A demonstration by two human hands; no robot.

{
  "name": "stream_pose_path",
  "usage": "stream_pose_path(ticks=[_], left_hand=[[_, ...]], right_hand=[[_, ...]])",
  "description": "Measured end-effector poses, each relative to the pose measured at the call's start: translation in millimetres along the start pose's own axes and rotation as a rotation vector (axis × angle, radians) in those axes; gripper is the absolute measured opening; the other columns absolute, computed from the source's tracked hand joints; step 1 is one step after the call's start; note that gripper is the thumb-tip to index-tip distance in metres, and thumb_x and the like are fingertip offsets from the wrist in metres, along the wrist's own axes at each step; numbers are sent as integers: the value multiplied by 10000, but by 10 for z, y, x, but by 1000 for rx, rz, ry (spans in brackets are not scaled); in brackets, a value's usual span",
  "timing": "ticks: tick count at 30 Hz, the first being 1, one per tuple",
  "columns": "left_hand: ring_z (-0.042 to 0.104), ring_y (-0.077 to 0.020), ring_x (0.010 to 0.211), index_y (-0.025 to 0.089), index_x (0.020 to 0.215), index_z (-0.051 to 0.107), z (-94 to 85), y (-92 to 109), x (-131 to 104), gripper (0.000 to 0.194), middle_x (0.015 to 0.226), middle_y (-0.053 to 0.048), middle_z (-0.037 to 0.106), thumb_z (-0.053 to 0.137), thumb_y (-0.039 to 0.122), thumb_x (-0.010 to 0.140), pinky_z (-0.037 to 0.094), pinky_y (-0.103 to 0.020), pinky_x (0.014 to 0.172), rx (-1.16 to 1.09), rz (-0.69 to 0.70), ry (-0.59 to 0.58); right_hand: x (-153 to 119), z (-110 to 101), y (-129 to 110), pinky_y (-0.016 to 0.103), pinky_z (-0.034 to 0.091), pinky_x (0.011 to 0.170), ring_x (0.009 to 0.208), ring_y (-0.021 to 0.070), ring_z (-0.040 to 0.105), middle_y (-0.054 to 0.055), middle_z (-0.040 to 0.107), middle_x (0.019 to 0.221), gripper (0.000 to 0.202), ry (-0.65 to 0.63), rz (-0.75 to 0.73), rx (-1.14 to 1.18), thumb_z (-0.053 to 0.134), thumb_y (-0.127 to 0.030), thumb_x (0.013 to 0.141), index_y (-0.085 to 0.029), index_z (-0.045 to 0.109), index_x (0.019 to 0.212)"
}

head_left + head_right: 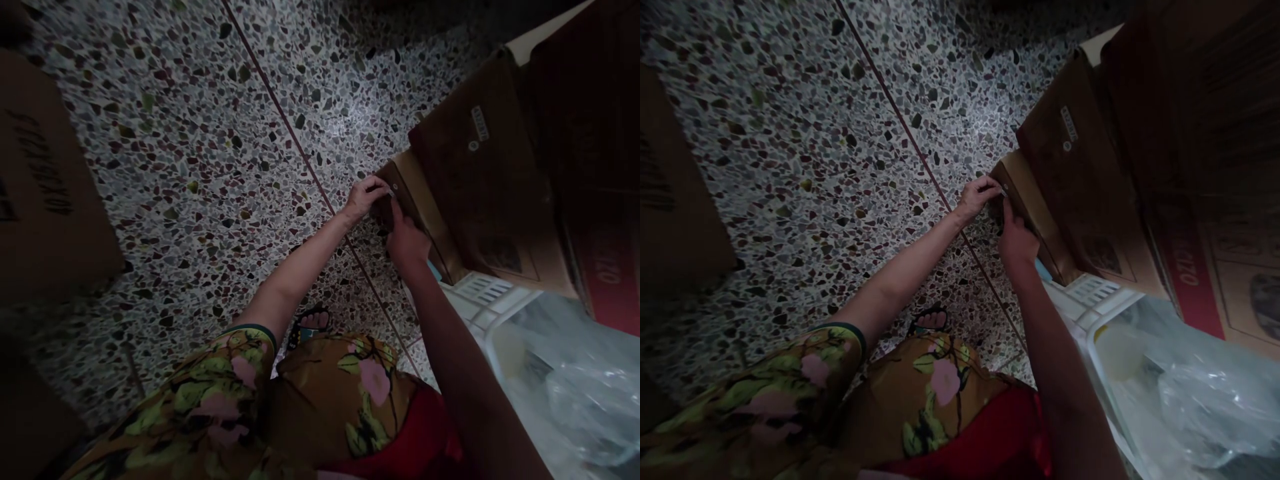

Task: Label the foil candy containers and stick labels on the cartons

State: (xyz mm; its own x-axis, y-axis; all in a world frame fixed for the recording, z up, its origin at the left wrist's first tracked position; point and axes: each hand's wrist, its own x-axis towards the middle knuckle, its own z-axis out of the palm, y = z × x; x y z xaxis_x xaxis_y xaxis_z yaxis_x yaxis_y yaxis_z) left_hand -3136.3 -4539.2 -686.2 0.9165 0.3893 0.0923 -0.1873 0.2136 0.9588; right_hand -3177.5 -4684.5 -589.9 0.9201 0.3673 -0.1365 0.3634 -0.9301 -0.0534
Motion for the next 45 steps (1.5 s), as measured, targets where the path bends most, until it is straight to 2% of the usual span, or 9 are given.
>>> stream_pose_path(ticks=[14,19,26,31,35,38,41,43,45], left_hand=[[574,-153,872,178,777,632,168,-248,-36,227,829,-1,616,798,331,764,443,-269,857,130,167,144],[583,-134,816,192,1090,615,83,-344,80,428,979,-22,625,817,299,729,480,-259,783,111,59,409],[573,-273,1203,192,1239,652,-89,-274,187,712,1244,-92,661,898,355,591,448,-383,1060,322,147,81],[655,-232,1135,175,1090,752,-201,-139,291,373,1161,-45,744,750,242,723,458,-362,1080,240,38,-20],[687,-229,1112,155,1037,773,-270,-82,309,287,1122,-63,767,692,213,768,479,-359,1076,256,-22,45],[686,-256,1117,126,1082,744,-230,-54,177,294,1141,-114,752,627,234,835,486,-410,1075,291,-37,183],[547,-302,1334,110,1333,589,-72,-31,-127,461,1388,-192,605,536,316,924,375,-495,1172,334,-19,414],[360,-306,1486,113,1461,448,100,-39,-381,591,1547,-219,429,514,409,954,266,-507,1237,441,127,541],[226,-321,1545,101,1490,410,298,-66,-611,689,1598,-240,336,533,503,944,202,-518,1260,639,357,490]], right_hand=[[-63,-157,-172,363,597,753,858,235,731,141,671,1171,746,-171,63,-326,439,-195,998,-341,59,1622],[-74,-142,-123,376,604,730,845,238,741,133,678,1162,746,-172,59,-331,386,-144,993,-361,42,1618],[-123,-199,-37,357,586,798,920,237,736,126,670,1247,770,-204,46,-233,473,-175,955,-337,118,1618],[-429,-212,77,340,533,902,1024,228,695,119,676,1287,690,-210,-67,43,495,-166,904,-219,329,1571],[-787,-115,221,279,514,848,839,160,674,39,741,1009,619,-266,-198,372,552,-139,824,-202,534,1440],[-999,-68,362,253,501,747,737,136,628,9,711,869,537,-253,-201,587,577,-141,774,-182,641,1306],[-1165,-120,510,247,485,713,722,131,605,2,681,811,464,-242,-168,726,592,-158,754,-169,695,1206],[-1264,-191,597,247,481,716,728,128,602,1,674,805,462,-233,-136,778,593,-166,751,-170,699,1201],[-1359,-259,670,245,476,710,729,126,598,0,671,808,475,-227,-118,808,592,-176,750,-170,694,1214]])
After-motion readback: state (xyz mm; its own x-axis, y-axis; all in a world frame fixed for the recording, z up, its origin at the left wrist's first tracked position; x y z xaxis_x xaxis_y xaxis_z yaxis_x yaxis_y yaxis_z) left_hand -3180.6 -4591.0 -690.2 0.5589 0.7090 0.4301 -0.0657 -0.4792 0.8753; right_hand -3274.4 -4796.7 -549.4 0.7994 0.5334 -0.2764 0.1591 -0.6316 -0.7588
